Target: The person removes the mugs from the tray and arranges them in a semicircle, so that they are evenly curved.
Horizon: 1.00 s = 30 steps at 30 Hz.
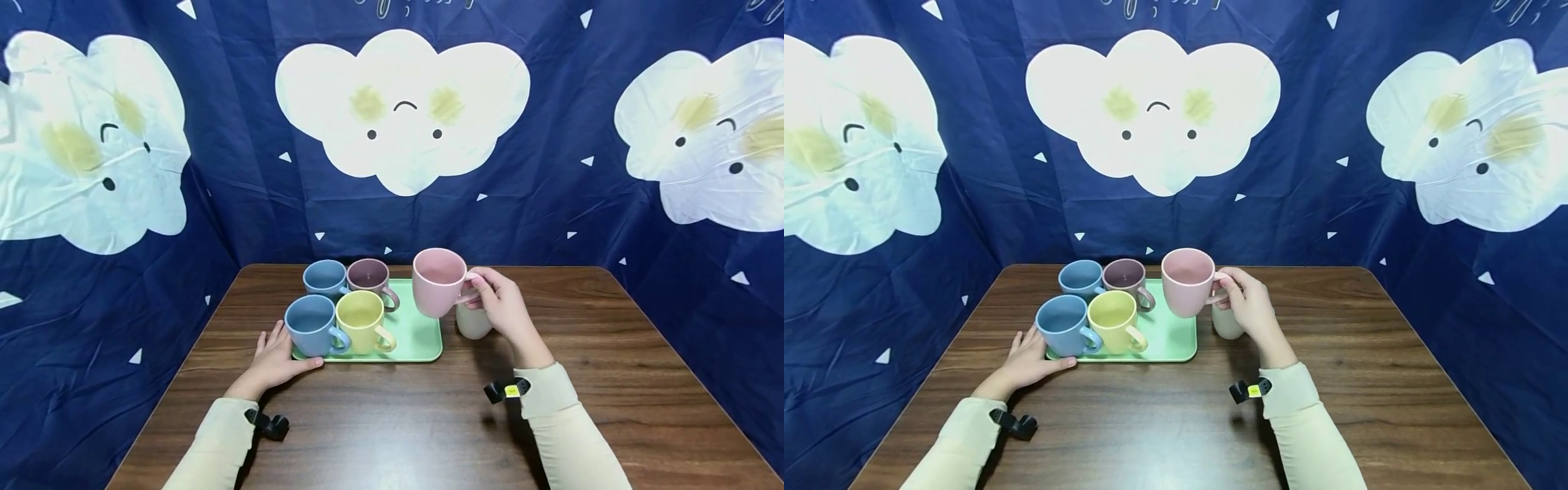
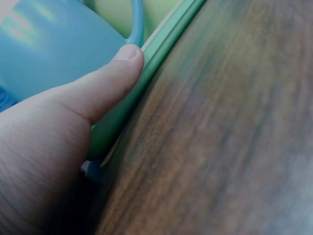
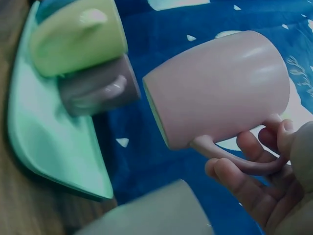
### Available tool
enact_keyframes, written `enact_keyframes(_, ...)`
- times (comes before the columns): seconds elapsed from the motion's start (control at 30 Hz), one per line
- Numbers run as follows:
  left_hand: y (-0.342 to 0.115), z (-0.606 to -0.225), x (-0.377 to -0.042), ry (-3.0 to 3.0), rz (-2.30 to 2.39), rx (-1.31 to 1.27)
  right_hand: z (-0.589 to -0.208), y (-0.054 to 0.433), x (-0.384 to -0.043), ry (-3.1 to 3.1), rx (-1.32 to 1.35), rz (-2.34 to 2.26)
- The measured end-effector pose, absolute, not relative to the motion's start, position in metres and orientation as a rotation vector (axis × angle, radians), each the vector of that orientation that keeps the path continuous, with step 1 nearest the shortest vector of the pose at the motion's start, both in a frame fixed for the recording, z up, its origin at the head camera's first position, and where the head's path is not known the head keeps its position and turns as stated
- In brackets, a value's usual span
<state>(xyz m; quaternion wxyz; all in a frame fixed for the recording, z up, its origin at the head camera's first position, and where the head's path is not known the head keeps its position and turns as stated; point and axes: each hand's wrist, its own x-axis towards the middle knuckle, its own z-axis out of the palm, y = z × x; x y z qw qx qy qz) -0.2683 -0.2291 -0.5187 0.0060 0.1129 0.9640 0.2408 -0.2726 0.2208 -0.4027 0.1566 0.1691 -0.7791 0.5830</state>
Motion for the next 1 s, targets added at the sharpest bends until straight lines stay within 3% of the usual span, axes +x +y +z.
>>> enact_keyframes(1.0, -0.229, -0.522, -0.269, 3.021, 0.790, 0.352, -0.389, 0.288, -0.281, -2.020, 0.209, 1.626)
